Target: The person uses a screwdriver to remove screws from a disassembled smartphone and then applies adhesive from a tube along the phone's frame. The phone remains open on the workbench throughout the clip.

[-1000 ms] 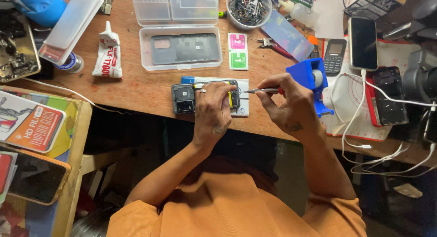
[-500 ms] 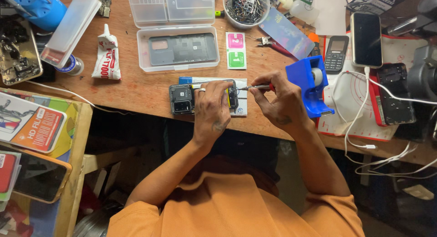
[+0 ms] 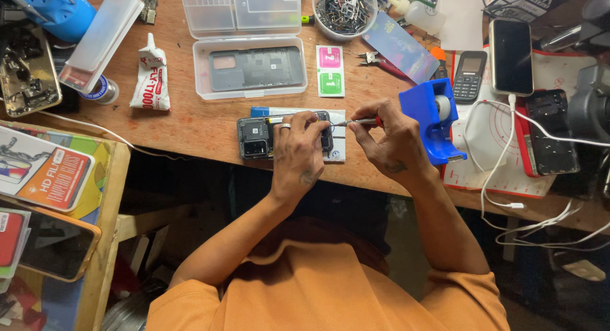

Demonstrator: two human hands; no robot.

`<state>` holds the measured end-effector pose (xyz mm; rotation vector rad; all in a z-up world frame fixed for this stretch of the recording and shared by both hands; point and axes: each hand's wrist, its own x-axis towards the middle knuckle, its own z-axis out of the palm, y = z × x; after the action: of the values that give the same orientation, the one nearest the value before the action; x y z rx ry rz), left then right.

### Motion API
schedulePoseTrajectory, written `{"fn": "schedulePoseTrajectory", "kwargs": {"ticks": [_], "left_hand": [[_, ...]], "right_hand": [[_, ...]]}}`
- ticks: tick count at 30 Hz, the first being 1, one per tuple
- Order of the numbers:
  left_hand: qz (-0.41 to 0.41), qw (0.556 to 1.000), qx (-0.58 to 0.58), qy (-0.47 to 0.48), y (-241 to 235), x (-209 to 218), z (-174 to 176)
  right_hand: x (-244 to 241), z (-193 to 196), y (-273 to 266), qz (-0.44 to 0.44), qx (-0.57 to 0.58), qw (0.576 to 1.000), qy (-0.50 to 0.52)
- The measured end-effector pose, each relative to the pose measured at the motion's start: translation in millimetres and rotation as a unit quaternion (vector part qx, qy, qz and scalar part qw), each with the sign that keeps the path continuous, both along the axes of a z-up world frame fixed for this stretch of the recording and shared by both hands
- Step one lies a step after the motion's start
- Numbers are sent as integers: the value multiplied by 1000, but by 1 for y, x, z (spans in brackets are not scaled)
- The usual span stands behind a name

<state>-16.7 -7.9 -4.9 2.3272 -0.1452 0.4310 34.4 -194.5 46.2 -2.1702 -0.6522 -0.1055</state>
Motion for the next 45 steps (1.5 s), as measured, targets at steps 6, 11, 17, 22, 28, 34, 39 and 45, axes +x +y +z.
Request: {"fn": "schedulePoseTrajectory", "kwargs": {"ticks": [6, 11, 17, 22, 28, 34, 39, 45], "left_hand": [[-7, 1000, 2, 14, 0, 1, -2], [-3, 1000, -13, 17, 0, 1, 0], [-5, 1000, -21, 8, 1, 0, 3], [-10, 1000, -29, 0, 2, 0, 3], [-13, 999, -30, 3, 4, -1, 2], [-17, 999, -33, 17, 5, -2, 0], [-13, 999, -31, 5, 5, -3, 0], [-13, 999, -34, 13, 6, -3, -2]], "right_hand": [[1, 2, -3, -7, -16, 1000, -26], [-1, 4, -3, 3, 7, 1000, -11], [0, 2, 2, 14, 4, 1000, -11], [1, 1, 1, 16, 6, 1000, -8], [2, 1, 1, 5, -12, 1000, -19], [1, 3, 1, -2, -8, 1000, -15], [1, 2, 4, 8, -27, 999, -37], [1, 4, 8, 10, -13, 1000, -25]]}}
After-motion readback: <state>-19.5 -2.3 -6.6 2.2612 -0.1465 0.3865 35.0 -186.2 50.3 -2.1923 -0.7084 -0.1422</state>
